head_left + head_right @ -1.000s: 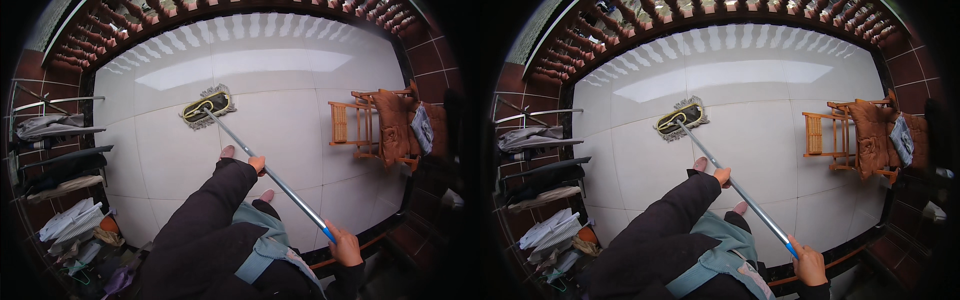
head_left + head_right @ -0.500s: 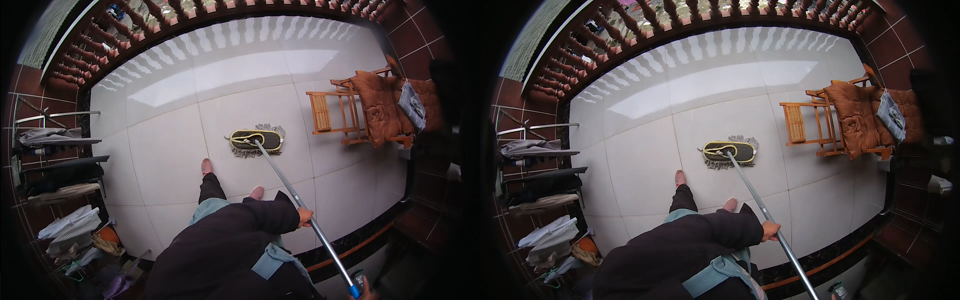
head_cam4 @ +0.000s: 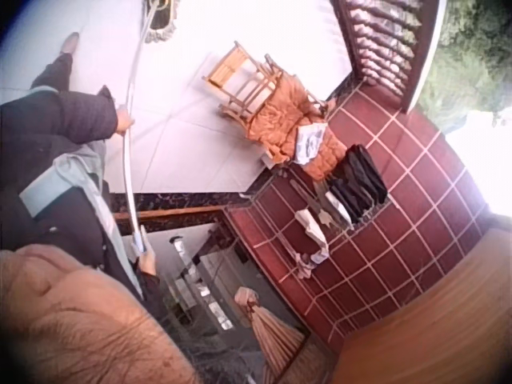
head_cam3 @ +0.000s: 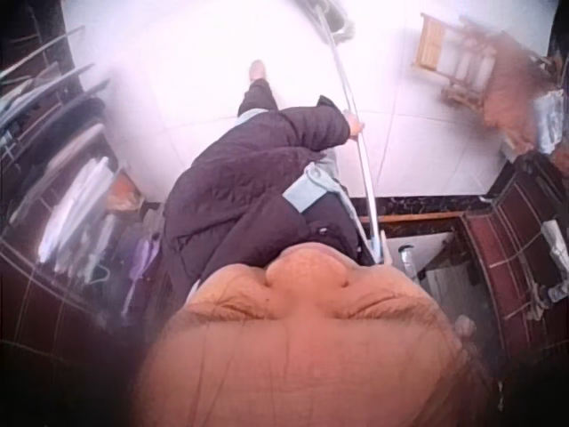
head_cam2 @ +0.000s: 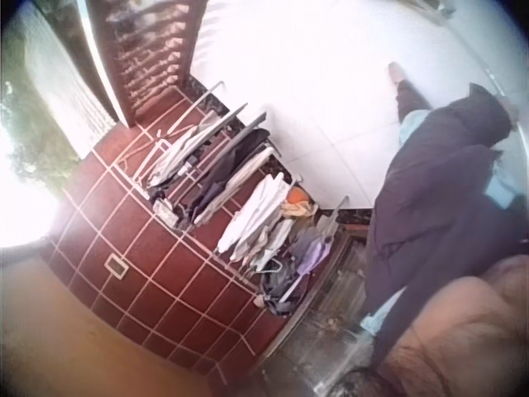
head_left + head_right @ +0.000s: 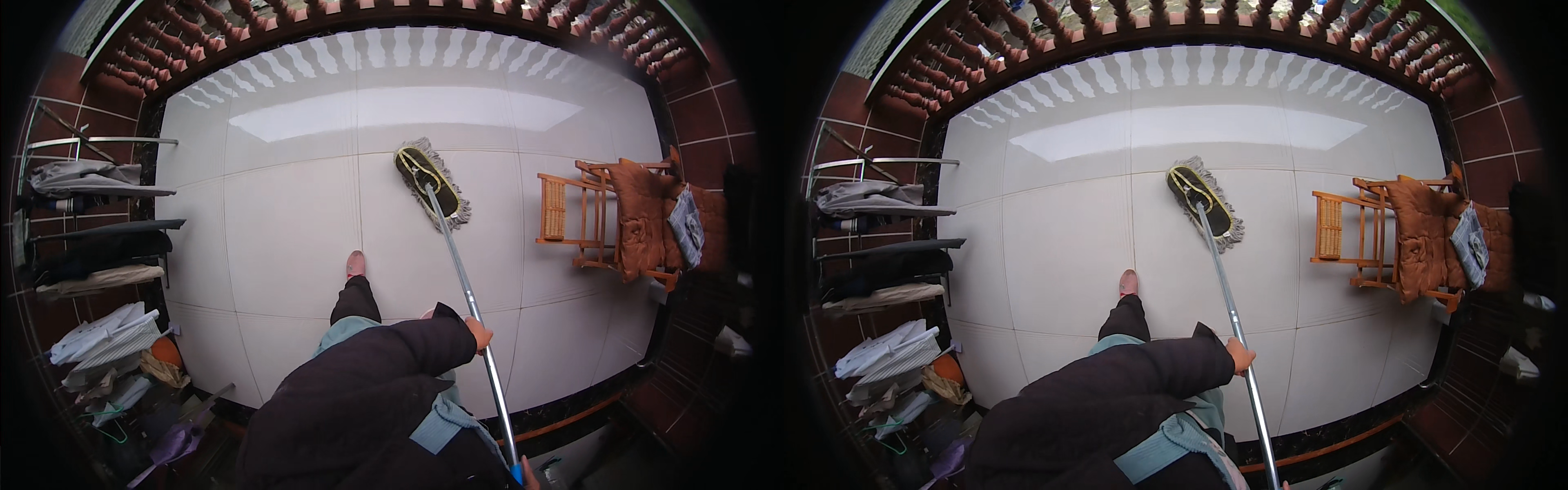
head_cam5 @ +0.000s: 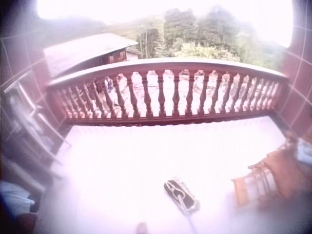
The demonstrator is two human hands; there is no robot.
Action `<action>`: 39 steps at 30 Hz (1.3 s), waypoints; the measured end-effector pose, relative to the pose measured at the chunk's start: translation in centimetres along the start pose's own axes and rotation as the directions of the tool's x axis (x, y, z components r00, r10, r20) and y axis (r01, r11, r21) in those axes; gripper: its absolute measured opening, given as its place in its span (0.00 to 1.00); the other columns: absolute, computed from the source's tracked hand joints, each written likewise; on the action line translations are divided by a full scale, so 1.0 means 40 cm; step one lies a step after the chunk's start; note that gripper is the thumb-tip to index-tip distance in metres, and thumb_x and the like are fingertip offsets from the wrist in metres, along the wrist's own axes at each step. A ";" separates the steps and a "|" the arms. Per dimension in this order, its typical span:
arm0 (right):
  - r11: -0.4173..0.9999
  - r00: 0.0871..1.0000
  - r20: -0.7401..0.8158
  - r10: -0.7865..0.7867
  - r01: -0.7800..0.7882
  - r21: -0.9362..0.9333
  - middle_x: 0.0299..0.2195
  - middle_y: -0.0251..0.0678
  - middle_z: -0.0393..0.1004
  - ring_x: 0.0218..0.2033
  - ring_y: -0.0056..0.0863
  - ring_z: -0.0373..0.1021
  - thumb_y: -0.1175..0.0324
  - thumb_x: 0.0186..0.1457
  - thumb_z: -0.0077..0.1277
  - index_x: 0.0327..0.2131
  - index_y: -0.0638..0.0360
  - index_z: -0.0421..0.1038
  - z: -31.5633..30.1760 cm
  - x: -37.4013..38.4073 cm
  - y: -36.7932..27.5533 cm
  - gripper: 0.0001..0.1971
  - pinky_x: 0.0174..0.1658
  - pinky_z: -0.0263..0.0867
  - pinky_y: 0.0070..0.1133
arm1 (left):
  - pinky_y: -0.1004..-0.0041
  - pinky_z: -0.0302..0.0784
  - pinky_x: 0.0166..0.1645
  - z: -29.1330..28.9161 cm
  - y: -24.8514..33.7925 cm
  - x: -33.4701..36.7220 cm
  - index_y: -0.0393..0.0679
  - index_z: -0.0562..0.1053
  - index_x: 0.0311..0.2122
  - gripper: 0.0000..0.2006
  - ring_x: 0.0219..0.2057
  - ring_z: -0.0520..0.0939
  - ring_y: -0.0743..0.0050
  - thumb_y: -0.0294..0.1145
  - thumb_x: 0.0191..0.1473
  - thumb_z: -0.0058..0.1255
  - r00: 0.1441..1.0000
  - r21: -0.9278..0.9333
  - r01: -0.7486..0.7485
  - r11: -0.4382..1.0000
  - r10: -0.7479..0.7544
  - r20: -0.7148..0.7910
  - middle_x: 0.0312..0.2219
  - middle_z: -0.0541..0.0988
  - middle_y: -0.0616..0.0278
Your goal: The person mops a tiled balcony floor using a flat mop. They briefly move a wooden rocking chair and a small stool to clear the area, then continue mopping the entire floor surface.
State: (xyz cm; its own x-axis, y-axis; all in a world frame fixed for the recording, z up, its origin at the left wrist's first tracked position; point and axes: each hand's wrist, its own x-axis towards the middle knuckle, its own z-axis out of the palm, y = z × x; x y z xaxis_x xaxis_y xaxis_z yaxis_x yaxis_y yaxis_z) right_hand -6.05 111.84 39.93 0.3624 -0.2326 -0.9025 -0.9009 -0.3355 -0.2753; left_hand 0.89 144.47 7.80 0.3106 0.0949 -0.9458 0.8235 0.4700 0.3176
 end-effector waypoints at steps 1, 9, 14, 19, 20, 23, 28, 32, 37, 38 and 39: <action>0.987 0.999 -0.002 0.046 -0.045 0.151 0.45 0.39 0.77 0.43 0.27 0.74 0.71 0.56 0.56 0.61 0.64 0.60 0.062 -0.005 -0.047 0.30 0.46 0.69 0.24 | 0.67 0.79 0.18 -0.058 0.036 0.009 0.26 0.70 0.25 0.16 0.15 0.81 0.61 0.34 0.50 0.54 0.999 -0.024 -0.026 0.999 0.026 0.023 0.17 0.77 0.49; 0.696 0.838 0.486 -0.246 0.502 -0.513 0.43 0.41 0.73 0.32 0.22 0.72 0.70 0.50 0.60 0.64 0.62 0.54 0.390 -0.074 -0.299 0.39 0.35 0.69 0.19 | 0.67 0.79 0.20 -0.408 0.166 0.074 0.28 0.72 0.24 0.14 0.15 0.81 0.61 0.32 0.48 0.55 0.988 -0.160 -0.154 0.975 0.149 -0.042 0.16 0.77 0.50; 0.409 0.817 0.528 -0.232 0.575 -0.709 0.28 0.32 0.74 0.24 0.21 0.68 0.73 0.58 0.47 0.60 0.61 0.63 0.712 -0.121 -0.412 0.25 0.26 0.65 0.21 | 0.66 0.79 0.21 -0.665 0.235 0.146 0.27 0.71 0.25 0.12 0.15 0.80 0.60 0.29 0.47 0.55 0.961 -0.420 -0.244 0.874 0.159 -0.226 0.18 0.76 0.51; -0.058 0.638 0.719 -0.277 0.736 -0.675 0.31 0.50 0.75 0.29 0.34 0.75 0.77 0.48 0.56 0.62 0.66 0.58 1.093 -0.159 -0.527 0.35 0.37 0.69 0.26 | 0.62 0.76 0.20 -0.976 0.344 0.202 0.27 0.68 0.25 0.08 0.16 0.75 0.61 0.23 0.45 0.52 0.936 -0.731 -0.337 0.594 0.130 -0.326 0.20 0.75 0.48; -0.084 0.655 0.710 -0.259 0.717 -0.692 0.30 0.50 0.75 0.28 0.33 0.74 0.77 0.49 0.55 0.62 0.67 0.56 1.183 -0.197 -0.534 0.35 0.35 0.69 0.24 | 0.62 0.75 0.20 -1.036 0.360 0.217 0.27 0.68 0.25 0.08 0.16 0.76 0.60 0.23 0.45 0.52 0.920 -0.718 -0.365 0.593 0.113 -0.375 0.20 0.74 0.48; -0.208 0.618 0.761 -0.197 0.732 -0.648 0.25 0.51 0.73 0.25 0.44 0.73 0.76 0.49 0.55 0.64 0.63 0.54 1.390 -0.218 -0.572 0.37 0.30 0.69 0.31 | 0.62 0.75 0.20 -1.243 0.363 0.257 0.26 0.68 0.26 0.10 0.18 0.78 0.57 0.25 0.45 0.52 0.870 -0.698 -0.436 0.567 0.069 -0.487 0.21 0.75 0.47; -0.473 0.553 0.830 -0.070 0.714 -0.515 0.25 0.55 0.74 0.26 0.47 0.75 0.75 0.51 0.54 0.64 0.65 0.50 1.618 -0.239 -0.585 0.38 0.32 0.70 0.31 | 0.61 0.73 0.20 -1.512 0.312 0.281 0.28 0.72 0.27 0.10 0.17 0.78 0.58 0.27 0.43 0.53 0.829 -0.681 -0.415 0.603 -0.057 -0.556 0.21 0.77 0.49; -0.547 0.493 0.870 -0.014 0.725 -0.419 0.25 0.56 0.74 0.28 0.53 0.74 0.75 0.50 0.54 0.65 0.63 0.50 1.699 -0.236 -0.567 0.38 0.33 0.70 0.34 | 0.63 0.70 0.17 -1.623 0.245 0.239 0.29 0.72 0.25 0.08 0.15 0.75 0.61 0.26 0.44 0.52 0.794 -0.701 -0.434 0.565 -0.128 -0.595 0.20 0.76 0.52; -0.613 0.492 0.868 0.069 0.707 -0.352 0.25 0.55 0.74 0.28 0.55 0.73 0.76 0.48 0.54 0.65 0.58 0.50 1.710 -0.239 -0.554 0.40 0.33 0.69 0.36 | 0.63 0.69 0.17 -1.650 0.119 0.221 0.29 0.72 0.26 0.09 0.15 0.74 0.63 0.27 0.46 0.49 0.803 -0.726 -0.433 0.534 -0.138 -0.580 0.21 0.77 0.51; -0.635 0.491 0.867 0.080 0.696 -0.336 0.25 0.55 0.74 0.28 0.55 0.73 0.76 0.48 0.54 0.65 0.57 0.50 1.697 -0.240 -0.555 0.40 0.33 0.69 0.37 | 0.63 0.69 0.17 -1.635 0.101 0.214 0.29 0.72 0.27 0.10 0.15 0.74 0.63 0.28 0.46 0.49 0.806 -0.727 -0.422 0.542 -0.143 -0.574 0.22 0.77 0.51; -0.656 0.492 0.866 0.090 0.684 -0.320 0.26 0.54 0.74 0.27 0.54 0.73 0.76 0.48 0.54 0.66 0.56 0.50 1.680 -0.238 -0.556 0.40 0.33 0.69 0.37 | 0.64 0.68 0.17 -1.614 0.085 0.207 0.29 0.72 0.27 0.10 0.15 0.74 0.63 0.28 0.47 0.48 0.809 -0.727 -0.410 0.551 -0.148 -0.569 0.22 0.77 0.50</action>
State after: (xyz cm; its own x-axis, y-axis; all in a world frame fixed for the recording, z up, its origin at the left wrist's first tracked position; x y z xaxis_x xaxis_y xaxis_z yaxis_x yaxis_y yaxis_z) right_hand -5.53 182.86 32.39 -0.1094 0.6461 -0.7554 0.9149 -0.2316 -0.3306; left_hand -24.37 203.51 -3.34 -0.1409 0.5059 -0.8510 -0.0190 0.8580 0.5133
